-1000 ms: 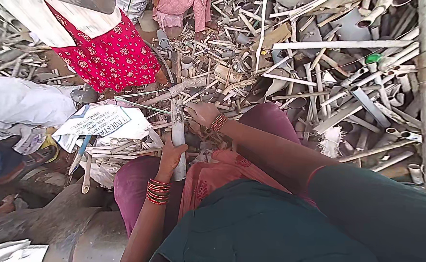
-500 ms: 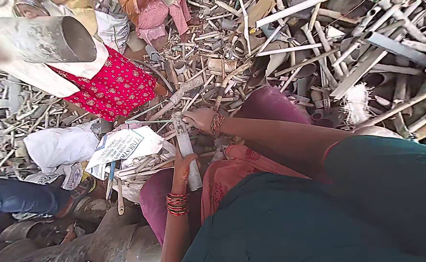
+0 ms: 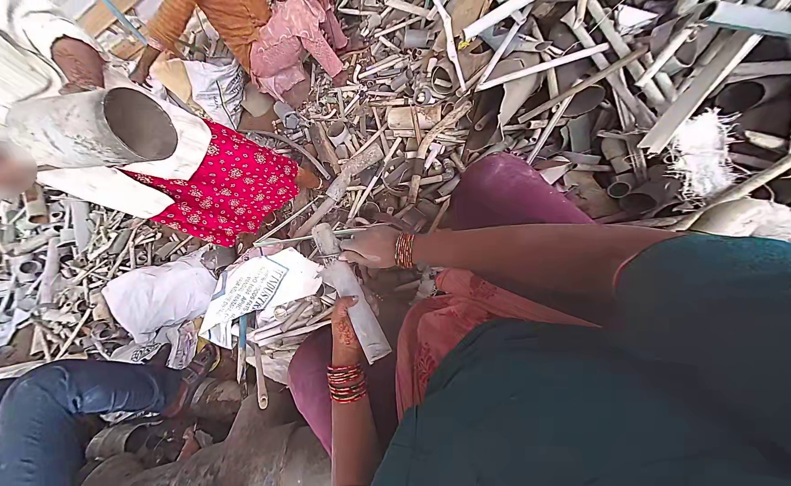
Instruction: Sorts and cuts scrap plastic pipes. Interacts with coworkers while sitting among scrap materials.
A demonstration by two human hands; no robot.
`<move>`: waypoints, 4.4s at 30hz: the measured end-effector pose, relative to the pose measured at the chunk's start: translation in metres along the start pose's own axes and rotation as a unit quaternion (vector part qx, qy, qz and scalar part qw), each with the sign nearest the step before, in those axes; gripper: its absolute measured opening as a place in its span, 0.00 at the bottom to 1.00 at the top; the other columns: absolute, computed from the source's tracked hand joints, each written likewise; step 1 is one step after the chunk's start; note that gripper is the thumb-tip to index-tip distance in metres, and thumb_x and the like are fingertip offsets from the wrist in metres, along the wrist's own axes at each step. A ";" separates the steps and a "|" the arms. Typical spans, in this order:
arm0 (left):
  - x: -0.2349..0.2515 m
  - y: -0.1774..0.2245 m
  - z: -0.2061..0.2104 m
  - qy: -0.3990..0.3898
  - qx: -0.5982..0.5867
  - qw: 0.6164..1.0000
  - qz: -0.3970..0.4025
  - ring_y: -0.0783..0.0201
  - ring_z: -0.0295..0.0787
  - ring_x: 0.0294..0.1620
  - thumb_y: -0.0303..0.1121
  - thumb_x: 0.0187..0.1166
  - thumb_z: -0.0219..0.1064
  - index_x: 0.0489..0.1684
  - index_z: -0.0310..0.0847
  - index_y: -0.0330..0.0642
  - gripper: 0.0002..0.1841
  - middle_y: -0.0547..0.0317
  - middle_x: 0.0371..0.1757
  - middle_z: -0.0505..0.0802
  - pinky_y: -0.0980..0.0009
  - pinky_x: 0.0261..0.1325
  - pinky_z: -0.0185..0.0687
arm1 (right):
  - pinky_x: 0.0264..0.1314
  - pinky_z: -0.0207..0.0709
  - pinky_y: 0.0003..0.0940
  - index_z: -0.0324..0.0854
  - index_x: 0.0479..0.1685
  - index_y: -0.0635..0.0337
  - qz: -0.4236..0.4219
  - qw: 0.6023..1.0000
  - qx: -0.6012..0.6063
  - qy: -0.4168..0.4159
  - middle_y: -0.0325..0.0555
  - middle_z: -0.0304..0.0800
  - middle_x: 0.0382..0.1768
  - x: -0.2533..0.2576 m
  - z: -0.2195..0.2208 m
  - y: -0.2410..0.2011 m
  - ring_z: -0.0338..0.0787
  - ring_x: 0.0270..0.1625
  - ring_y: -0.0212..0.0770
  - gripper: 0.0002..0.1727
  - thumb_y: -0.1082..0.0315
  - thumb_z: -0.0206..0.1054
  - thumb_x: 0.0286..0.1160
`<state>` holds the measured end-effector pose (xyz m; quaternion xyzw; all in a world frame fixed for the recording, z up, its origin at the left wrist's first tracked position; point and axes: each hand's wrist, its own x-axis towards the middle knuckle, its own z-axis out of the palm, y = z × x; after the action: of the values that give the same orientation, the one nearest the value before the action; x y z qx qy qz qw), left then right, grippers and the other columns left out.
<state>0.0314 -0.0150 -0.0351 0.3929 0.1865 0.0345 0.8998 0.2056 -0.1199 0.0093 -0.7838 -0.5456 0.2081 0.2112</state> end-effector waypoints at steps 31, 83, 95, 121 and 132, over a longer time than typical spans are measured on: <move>-0.002 0.008 -0.005 -0.026 -0.018 0.999 -0.023 0.66 0.90 0.28 0.39 0.53 0.83 0.44 0.80 0.41 0.23 0.59 0.32 0.91 0.72 0.29 0.87 | 0.62 0.78 0.64 0.76 0.70 0.67 0.062 0.994 0.081 0.034 0.67 0.90 0.53 0.002 -0.004 0.004 0.91 0.59 0.65 0.30 0.49 0.41 0.98; -0.006 -0.001 0.040 0.170 0.112 0.978 -0.055 0.68 0.85 0.19 0.18 0.85 0.44 0.55 0.62 0.31 0.08 0.53 0.28 0.83 0.76 0.22 0.86 | 0.60 0.78 0.65 0.82 0.65 0.62 0.103 0.994 0.023 0.005 0.64 0.90 0.55 0.010 0.018 -0.003 0.89 0.62 0.65 0.20 0.60 0.49 0.95; -0.008 -0.008 0.029 0.159 0.075 0.983 -0.048 0.68 0.85 0.19 0.20 0.81 0.45 0.57 0.63 0.34 0.11 0.56 0.28 0.85 0.75 0.22 0.86 | 0.64 0.77 0.65 0.80 0.68 0.63 0.115 0.992 0.043 -0.009 0.65 0.89 0.60 0.008 0.019 -0.005 0.88 0.66 0.65 0.21 0.59 0.47 0.97; -0.010 0.005 0.030 0.074 -0.055 0.992 -0.087 0.73 0.83 0.16 0.25 0.81 0.32 0.34 0.67 0.40 0.16 0.62 0.20 0.83 0.82 0.21 0.81 | 0.66 0.77 0.64 0.80 0.70 0.62 0.104 0.993 0.049 0.010 0.64 0.89 0.59 0.022 0.017 0.006 0.88 0.66 0.64 0.22 0.59 0.47 0.96; -0.008 0.004 0.011 0.003 -0.099 0.994 -0.049 0.70 0.87 0.21 0.23 0.72 0.44 0.34 0.72 0.41 0.09 0.62 0.21 0.87 0.78 0.26 0.83 | 0.61 0.79 0.62 0.82 0.61 0.65 0.040 0.997 0.065 0.009 0.63 0.91 0.52 0.007 0.030 -0.019 0.90 0.60 0.63 0.19 0.61 0.50 0.95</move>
<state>0.0284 -0.0216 -0.0226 0.2921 0.2044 0.0096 0.9342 0.1768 -0.1039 -0.0062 -0.7916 -0.4969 0.2447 0.2580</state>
